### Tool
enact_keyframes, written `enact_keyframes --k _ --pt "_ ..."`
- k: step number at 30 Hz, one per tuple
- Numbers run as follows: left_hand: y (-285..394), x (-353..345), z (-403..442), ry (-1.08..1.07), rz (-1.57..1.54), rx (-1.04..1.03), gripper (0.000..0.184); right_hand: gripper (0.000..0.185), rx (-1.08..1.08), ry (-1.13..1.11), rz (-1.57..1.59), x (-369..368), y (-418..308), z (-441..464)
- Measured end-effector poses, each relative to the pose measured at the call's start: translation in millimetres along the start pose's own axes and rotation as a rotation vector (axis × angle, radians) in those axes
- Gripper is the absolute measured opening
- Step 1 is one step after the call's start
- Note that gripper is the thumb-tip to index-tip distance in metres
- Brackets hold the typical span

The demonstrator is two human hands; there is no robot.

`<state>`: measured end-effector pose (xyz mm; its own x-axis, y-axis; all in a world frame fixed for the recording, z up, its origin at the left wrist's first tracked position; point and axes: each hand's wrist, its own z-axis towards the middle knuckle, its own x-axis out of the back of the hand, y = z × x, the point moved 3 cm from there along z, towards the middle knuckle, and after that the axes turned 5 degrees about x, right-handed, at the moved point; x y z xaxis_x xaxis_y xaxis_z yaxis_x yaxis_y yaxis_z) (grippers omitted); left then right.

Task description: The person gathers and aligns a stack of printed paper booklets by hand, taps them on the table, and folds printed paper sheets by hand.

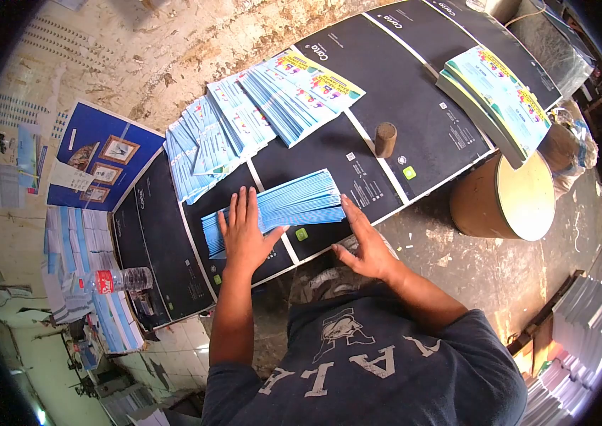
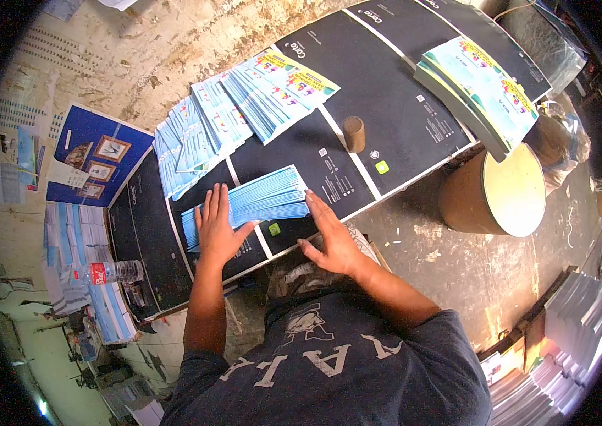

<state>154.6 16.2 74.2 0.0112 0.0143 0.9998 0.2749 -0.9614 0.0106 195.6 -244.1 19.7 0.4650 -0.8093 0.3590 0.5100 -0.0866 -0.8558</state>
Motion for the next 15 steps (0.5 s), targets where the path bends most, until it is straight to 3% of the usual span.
enact_keyframes --k 15 --pt "1.1 2.0 1.8 -0.005 -0.006 0.005 0.106 0.091 0.008 -0.002 -0.012 -7.4 1.1 -6.7"
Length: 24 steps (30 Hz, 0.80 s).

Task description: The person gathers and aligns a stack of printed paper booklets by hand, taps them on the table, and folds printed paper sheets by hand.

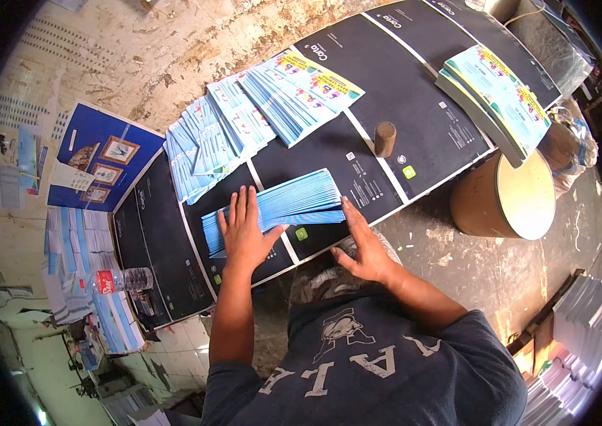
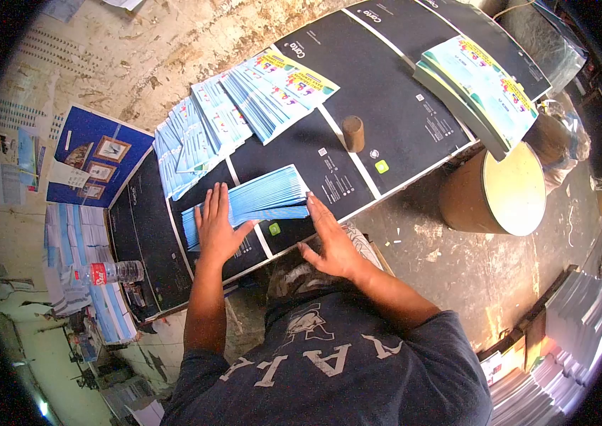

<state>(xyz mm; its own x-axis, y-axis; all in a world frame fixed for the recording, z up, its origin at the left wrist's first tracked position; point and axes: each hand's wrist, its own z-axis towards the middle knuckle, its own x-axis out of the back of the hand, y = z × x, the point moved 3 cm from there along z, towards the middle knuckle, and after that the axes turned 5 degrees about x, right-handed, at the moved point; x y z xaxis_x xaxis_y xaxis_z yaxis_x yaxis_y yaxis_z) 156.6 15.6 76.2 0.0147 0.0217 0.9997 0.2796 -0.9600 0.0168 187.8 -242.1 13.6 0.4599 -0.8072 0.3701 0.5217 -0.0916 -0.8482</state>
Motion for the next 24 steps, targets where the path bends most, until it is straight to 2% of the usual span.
enact_keyframes --k 7,10,14,16,24 --pt "1 2 0 -0.010 0.004 0.006 0.105 0.090 0.007 0.011 -0.002 0 0 0" --pt "2 2 -1 -0.009 -0.001 0.012 0.105 0.091 0.001 0.082 -0.025 3 -1 2" --pt "2 1 -2 -0.006 0.006 0.008 0.106 0.093 -0.089 0.123 0.056 16 3 23" --pt "3 2 -3 -0.004 0.005 0.004 0.106 0.095 -0.181 0.046 0.065 19 2 32" --pt "1 -1 -4 0.005 0.014 -0.001 0.107 0.090 -0.136 0.059 0.016 18 1 34"
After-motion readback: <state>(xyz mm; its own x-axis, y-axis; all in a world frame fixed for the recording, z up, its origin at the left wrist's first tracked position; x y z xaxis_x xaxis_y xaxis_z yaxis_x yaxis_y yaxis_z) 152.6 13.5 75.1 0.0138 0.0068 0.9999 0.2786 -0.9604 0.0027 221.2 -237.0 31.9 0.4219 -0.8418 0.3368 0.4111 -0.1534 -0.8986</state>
